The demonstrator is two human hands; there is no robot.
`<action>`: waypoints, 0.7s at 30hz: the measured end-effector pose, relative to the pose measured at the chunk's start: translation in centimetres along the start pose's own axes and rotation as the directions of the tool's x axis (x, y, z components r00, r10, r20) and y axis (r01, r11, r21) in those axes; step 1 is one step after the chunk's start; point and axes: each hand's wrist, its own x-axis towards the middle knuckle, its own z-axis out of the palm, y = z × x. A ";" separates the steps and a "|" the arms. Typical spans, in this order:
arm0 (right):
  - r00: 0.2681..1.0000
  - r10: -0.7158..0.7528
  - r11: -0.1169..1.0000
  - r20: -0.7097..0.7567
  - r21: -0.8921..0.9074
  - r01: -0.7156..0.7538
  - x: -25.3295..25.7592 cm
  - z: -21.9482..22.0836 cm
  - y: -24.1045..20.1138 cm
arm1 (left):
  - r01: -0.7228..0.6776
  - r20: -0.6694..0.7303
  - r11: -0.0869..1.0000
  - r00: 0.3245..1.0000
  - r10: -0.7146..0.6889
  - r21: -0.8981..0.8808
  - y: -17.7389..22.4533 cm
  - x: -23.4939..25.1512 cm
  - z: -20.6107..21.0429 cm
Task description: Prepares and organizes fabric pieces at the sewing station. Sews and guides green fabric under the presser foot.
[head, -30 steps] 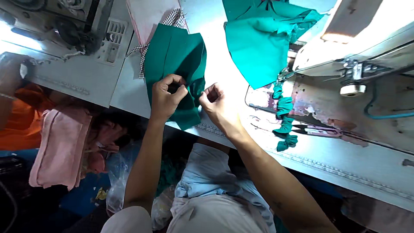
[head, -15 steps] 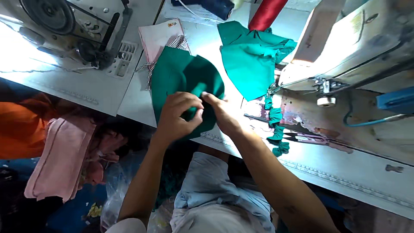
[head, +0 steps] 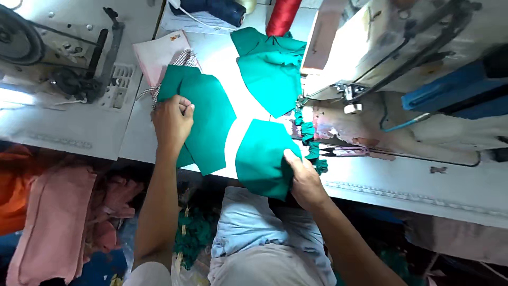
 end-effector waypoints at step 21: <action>0.931 -0.360 0.645 -0.059 -0.737 0.203 0.0 -2.2 1.7 | 0.037 0.141 0.995 0.989 -0.049 0.087 2.4 2.5 -0.4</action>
